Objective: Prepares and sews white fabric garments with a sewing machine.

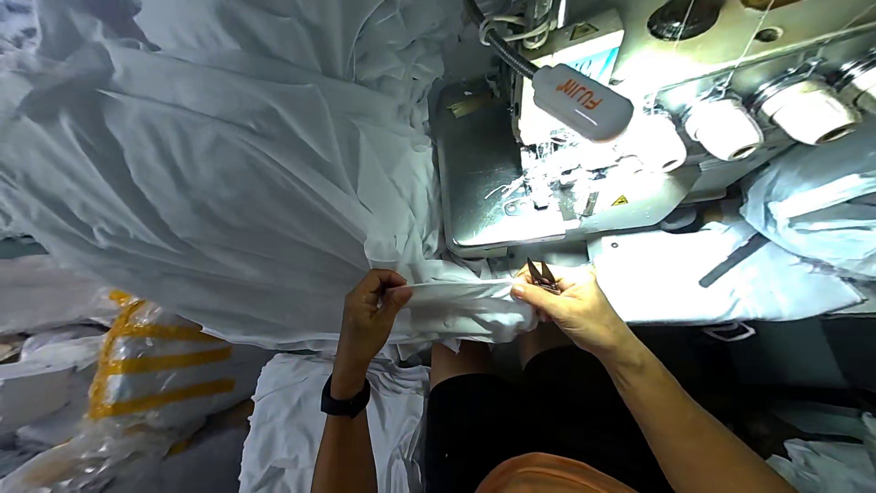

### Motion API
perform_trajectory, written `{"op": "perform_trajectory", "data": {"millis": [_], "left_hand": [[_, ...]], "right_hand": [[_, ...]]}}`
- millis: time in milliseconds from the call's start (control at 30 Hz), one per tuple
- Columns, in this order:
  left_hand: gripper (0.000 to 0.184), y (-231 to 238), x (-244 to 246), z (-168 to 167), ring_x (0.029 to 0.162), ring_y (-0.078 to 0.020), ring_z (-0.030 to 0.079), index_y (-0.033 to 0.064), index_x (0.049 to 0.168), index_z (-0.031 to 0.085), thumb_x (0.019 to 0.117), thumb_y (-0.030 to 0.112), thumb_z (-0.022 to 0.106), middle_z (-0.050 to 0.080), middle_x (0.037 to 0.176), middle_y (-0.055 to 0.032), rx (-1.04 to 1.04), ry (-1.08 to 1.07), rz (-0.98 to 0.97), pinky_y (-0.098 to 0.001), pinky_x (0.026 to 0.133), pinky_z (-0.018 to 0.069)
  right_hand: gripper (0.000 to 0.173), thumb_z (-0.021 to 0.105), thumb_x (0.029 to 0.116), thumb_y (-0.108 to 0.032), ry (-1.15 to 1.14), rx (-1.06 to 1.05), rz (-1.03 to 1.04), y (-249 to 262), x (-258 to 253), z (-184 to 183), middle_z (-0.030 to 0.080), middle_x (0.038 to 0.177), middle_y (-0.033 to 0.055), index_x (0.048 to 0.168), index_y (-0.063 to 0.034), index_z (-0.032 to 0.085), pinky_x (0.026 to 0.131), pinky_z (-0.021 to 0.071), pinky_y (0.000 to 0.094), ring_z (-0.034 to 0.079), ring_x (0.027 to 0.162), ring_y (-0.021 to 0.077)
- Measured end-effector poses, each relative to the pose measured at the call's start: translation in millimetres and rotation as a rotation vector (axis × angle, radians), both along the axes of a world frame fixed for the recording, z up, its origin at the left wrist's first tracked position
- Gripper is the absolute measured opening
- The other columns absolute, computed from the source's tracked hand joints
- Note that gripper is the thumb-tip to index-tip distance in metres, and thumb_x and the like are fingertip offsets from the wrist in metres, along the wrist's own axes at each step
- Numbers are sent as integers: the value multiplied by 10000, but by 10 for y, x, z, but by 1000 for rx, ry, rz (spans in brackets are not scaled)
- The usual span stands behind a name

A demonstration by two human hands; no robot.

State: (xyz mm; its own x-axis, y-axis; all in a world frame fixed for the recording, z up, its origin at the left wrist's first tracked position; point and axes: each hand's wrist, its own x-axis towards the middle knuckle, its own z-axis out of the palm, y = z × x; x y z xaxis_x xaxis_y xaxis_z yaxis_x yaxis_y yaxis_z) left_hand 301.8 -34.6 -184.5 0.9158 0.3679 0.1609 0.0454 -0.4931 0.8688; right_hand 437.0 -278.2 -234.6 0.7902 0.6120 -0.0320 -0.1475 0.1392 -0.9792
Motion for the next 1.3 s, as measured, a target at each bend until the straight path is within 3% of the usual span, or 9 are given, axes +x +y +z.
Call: {"op": "perform_trajectory", "data": {"millis": [67,200,400,633,767,867,967,1100,1300], "left_hand": [[219,30,-28,-15,844,45,626,44,993,684,892,219,766,666,898,89,57,-6,-49,-164,791,539],[133,19,-30,-2,875,31,636,49,919,745,874,168,785,684,905,58,155,-84,-69,-157,814,542],[75,-7,-62,-28,916,27,629,150,899,747,887,219,777,682,898,98,249,-148,-46,-267,990,493],[35,-127,-209,-66,995,-15,652,108,857,718,880,131,730,711,915,13,450,-220,22,-407,1184,298],[46,-230,-308,-139,1077,-82,598,129,859,724,903,140,730,649,965,-17,559,-238,114,-401,1164,297],[68,-269,-360,-203,858,-82,578,68,848,751,894,109,722,620,780,-31,594,-270,226,-253,938,405],[83,-262,-396,-255,742,-24,575,27,847,719,897,89,696,635,713,-12,526,-294,250,-220,901,425],[32,-270,-455,-268,957,8,597,97,899,711,885,125,717,634,935,45,364,-265,231,-162,888,500],[48,-278,-411,-215,1105,20,579,176,916,722,874,154,718,614,1145,117,163,-229,209,-186,940,526]], "right_hand": [[124,661,913,-75,-29,5,-4,3,-2,-8,641,713,-132,823,-151,699,532,452,105,544,571,-67],[122,663,912,-79,-82,8,-7,3,-2,-14,648,747,-118,813,-137,704,542,450,103,541,588,-68],[112,666,907,-75,-179,12,-19,-16,-6,-32,649,762,-103,810,-108,709,561,445,89,542,619,-78],[74,687,866,-59,-498,1,-36,-53,-26,-113,670,890,10,849,5,720,699,488,83,590,792,-50],[82,689,876,-61,-541,3,16,-91,-38,-136,691,916,36,867,13,725,726,506,92,614,817,-33],[129,654,918,-80,-565,-6,119,-104,-111,-121,685,838,31,893,29,719,693,468,67,573,749,-67],[148,636,937,-84,-536,2,198,-88,-169,-136,673,802,24,902,34,717,676,441,55,548,725,-83],[122,632,932,-81,-379,-20,214,-76,-188,-105,640,753,-56,891,7,706,641,438,41,530,680,-125],[91,641,919,-91,-94,-62,194,-52,-200,-7,588,657,-151,848,-112,693,523,409,78,503,565,-111]]}}
